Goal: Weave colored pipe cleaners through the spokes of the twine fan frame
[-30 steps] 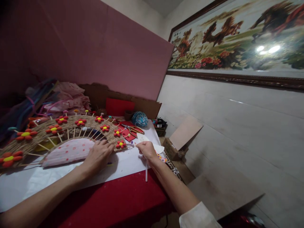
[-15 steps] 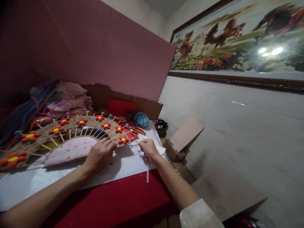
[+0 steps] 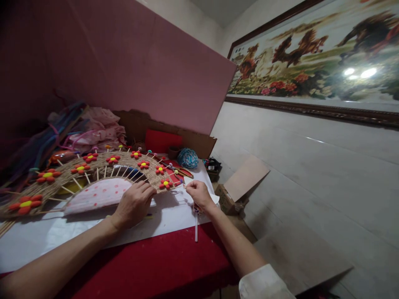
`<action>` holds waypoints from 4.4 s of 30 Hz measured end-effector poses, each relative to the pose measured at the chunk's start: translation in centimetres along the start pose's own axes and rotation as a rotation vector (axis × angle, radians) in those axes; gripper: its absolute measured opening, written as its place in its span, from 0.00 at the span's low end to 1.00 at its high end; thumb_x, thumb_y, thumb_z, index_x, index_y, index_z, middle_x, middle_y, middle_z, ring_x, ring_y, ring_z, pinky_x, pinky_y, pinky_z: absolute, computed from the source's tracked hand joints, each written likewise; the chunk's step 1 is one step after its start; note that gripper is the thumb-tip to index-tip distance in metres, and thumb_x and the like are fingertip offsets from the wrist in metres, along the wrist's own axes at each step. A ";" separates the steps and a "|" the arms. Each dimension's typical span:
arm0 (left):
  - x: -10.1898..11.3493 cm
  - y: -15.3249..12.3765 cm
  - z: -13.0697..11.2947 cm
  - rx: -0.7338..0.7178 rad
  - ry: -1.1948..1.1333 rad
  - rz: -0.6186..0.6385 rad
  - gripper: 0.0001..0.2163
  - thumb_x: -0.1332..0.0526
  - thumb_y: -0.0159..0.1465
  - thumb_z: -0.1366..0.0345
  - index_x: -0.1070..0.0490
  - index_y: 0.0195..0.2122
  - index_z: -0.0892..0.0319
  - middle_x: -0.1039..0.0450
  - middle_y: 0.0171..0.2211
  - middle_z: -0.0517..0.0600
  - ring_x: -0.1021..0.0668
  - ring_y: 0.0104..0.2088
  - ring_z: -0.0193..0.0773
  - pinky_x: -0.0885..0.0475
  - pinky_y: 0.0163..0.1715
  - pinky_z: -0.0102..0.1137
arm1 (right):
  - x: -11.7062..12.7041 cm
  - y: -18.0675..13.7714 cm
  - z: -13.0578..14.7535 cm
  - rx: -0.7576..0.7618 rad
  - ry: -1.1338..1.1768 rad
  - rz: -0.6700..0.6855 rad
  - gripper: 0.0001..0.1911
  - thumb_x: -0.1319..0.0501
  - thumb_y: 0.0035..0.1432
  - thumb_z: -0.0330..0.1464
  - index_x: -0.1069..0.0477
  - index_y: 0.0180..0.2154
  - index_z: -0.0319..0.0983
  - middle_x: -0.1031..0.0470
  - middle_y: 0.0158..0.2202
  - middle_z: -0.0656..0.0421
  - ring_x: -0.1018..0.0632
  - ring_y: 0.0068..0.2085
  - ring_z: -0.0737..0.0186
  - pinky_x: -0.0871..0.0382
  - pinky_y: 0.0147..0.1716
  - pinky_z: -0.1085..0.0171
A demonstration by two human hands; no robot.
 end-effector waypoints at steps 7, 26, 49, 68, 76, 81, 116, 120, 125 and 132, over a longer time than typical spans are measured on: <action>0.0 0.0 -0.1 -0.006 0.007 0.009 0.10 0.50 0.60 0.75 0.30 0.29 0.62 0.30 0.30 0.55 0.32 0.33 0.43 0.36 0.33 0.36 | -0.3 0.0 0.8 0.073 -0.119 -0.002 0.05 0.41 0.44 0.32 0.32 0.21 0.36 0.34 0.18 0.63 0.35 0.22 0.68 0.43 0.22 0.69; -0.2 0.0 0.0 -0.018 -0.001 -0.037 0.08 0.47 0.61 0.73 0.30 0.28 0.61 0.30 0.28 0.53 0.32 0.32 0.43 0.36 0.32 0.36 | -0.5 0.1 1.8 0.198 -0.287 -0.007 0.05 0.43 0.46 0.31 0.31 0.23 0.37 0.31 0.20 0.63 0.32 0.23 0.68 0.42 0.22 0.71; 0.0 -0.1 -0.1 -0.026 0.017 -0.041 0.09 0.47 0.61 0.74 0.31 0.26 0.61 0.30 0.27 0.53 0.32 0.32 0.43 0.36 0.31 0.35 | -0.7 -0.6 3.7 0.273 -0.500 -0.002 0.04 0.44 0.47 0.29 0.30 0.24 0.38 0.31 0.19 0.62 0.32 0.23 0.67 0.45 0.22 0.71; 0.2 0.0 -0.3 -0.048 0.015 -0.060 0.09 0.48 0.59 0.75 0.31 0.26 0.61 0.30 0.27 0.53 0.32 0.31 0.41 0.35 0.31 0.35 | -1.0 -1.0 4.3 0.317 -0.613 -0.016 0.05 0.44 0.48 0.29 0.30 0.26 0.40 0.30 0.20 0.62 0.31 0.23 0.66 0.44 0.24 0.70; 0.0 0.0 -0.2 -0.036 0.007 -0.044 0.09 0.48 0.60 0.75 0.31 0.27 0.61 0.30 0.28 0.53 0.32 0.32 0.42 0.35 0.31 0.35 | -0.8 -1.4 4.8 0.332 -0.583 -0.026 0.05 0.43 0.50 0.30 0.29 0.26 0.40 0.29 0.21 0.62 0.30 0.24 0.66 0.44 0.26 0.69; 0.0 0.0 0.0 -0.024 -0.008 -0.043 0.09 0.48 0.60 0.75 0.31 0.27 0.61 0.30 0.28 0.53 0.32 0.32 0.41 0.35 0.32 0.35 | 0.0 -1.9 5.0 0.302 -0.499 -0.044 0.07 0.43 0.51 0.32 0.27 0.26 0.41 0.26 0.23 0.60 0.28 0.26 0.64 0.43 0.28 0.68; 0.6 0.0 -0.2 -0.044 0.008 -0.089 0.10 0.48 0.60 0.75 0.30 0.26 0.61 0.30 0.26 0.53 0.32 0.31 0.41 0.35 0.30 0.35 | -1.2 0.0 0.6 -0.005 0.115 -0.013 0.09 0.38 0.44 0.35 0.28 0.25 0.35 0.27 0.22 0.59 0.29 0.21 0.68 0.41 0.12 0.74; 0.4 0.0 -0.2 -0.043 -0.001 -0.073 0.10 0.48 0.60 0.75 0.31 0.26 0.61 0.30 0.27 0.53 0.32 0.31 0.41 0.35 0.31 0.35 | -1.1 0.1 0.6 0.001 0.108 -0.024 0.09 0.38 0.44 0.35 0.28 0.25 0.35 0.28 0.21 0.59 0.30 0.20 0.68 0.41 0.12 0.73; 0.4 0.0 -0.3 -0.043 -0.026 -0.081 0.10 0.49 0.60 0.76 0.31 0.26 0.62 0.31 0.27 0.53 0.32 0.31 0.41 0.35 0.30 0.35 | -1.1 0.1 0.8 0.009 0.103 -0.036 0.08 0.38 0.43 0.35 0.28 0.25 0.35 0.28 0.20 0.60 0.31 0.19 0.69 0.42 0.12 0.73; 0.2 -0.1 -0.1 -0.053 -0.077 -0.087 0.11 0.49 0.61 0.76 0.31 0.26 0.62 0.31 0.26 0.53 0.33 0.31 0.41 0.35 0.30 0.35 | -1.0 0.3 0.7 0.016 0.096 -0.047 0.08 0.37 0.43 0.35 0.28 0.24 0.35 0.28 0.20 0.60 0.32 0.18 0.69 0.43 0.12 0.73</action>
Point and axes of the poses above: each hand's wrist, its own y-axis towards the middle knuckle, its own x-axis out of the back of the hand, z = x × y, the point moved 10 cm from there along y, towards the middle knuckle
